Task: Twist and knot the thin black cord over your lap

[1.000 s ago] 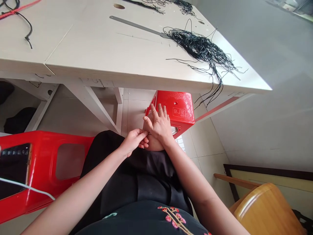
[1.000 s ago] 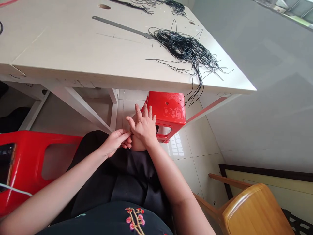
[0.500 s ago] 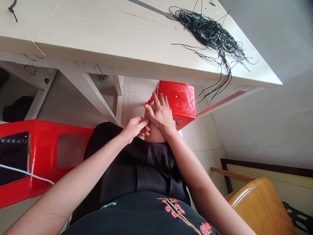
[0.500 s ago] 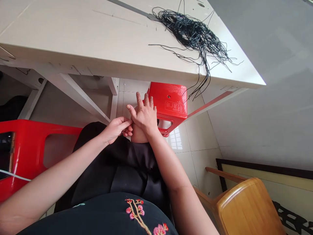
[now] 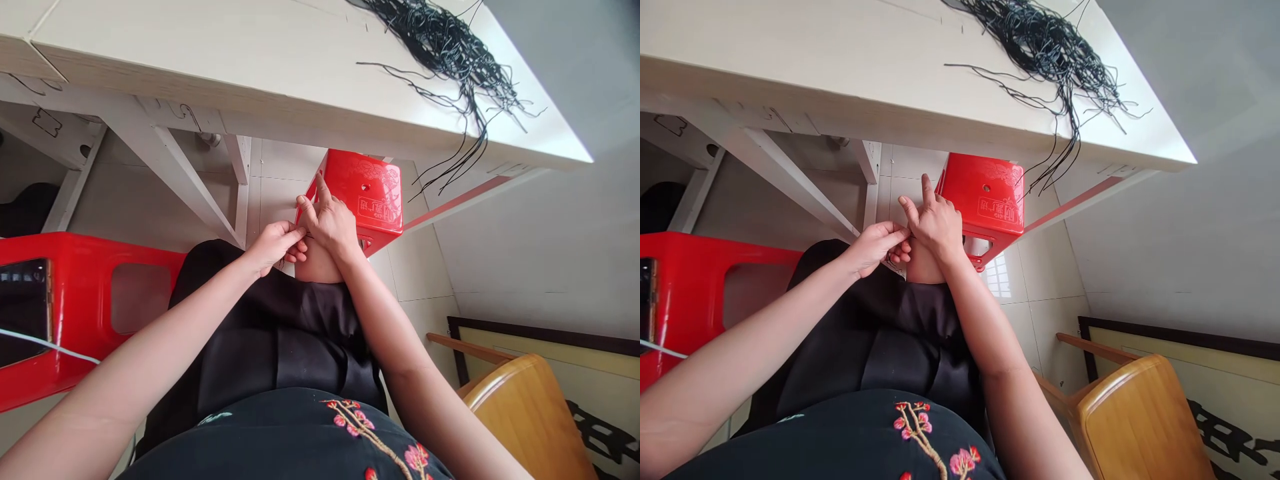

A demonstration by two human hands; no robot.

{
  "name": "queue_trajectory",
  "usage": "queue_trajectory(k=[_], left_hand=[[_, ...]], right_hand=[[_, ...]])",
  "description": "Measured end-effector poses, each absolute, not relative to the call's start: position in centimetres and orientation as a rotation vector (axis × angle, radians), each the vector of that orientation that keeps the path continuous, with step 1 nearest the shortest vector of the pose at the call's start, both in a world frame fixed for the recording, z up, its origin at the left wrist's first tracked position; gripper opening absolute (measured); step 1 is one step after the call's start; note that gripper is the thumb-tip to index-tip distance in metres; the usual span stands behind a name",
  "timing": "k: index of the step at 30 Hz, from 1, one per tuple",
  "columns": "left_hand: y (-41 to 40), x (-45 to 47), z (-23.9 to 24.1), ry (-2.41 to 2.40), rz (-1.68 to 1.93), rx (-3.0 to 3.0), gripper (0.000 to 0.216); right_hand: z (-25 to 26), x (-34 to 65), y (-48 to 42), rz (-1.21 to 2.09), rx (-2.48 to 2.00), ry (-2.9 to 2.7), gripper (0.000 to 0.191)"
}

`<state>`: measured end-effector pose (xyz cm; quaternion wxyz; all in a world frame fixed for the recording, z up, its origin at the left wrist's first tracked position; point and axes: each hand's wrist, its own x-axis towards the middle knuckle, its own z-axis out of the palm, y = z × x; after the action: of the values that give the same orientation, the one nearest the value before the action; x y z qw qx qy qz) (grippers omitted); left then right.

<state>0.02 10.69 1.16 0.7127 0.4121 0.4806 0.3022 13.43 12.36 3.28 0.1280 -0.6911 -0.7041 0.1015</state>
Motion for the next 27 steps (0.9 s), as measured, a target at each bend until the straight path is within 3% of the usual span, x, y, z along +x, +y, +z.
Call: queue_trajectory(k=[27], left_hand=[[12.3,-1.3,0.8,1.170,0.716,1.358,0.020]], right_hand=[[3.4,13.2,13.4,0.266,-2.063,-1.990,0.074]])
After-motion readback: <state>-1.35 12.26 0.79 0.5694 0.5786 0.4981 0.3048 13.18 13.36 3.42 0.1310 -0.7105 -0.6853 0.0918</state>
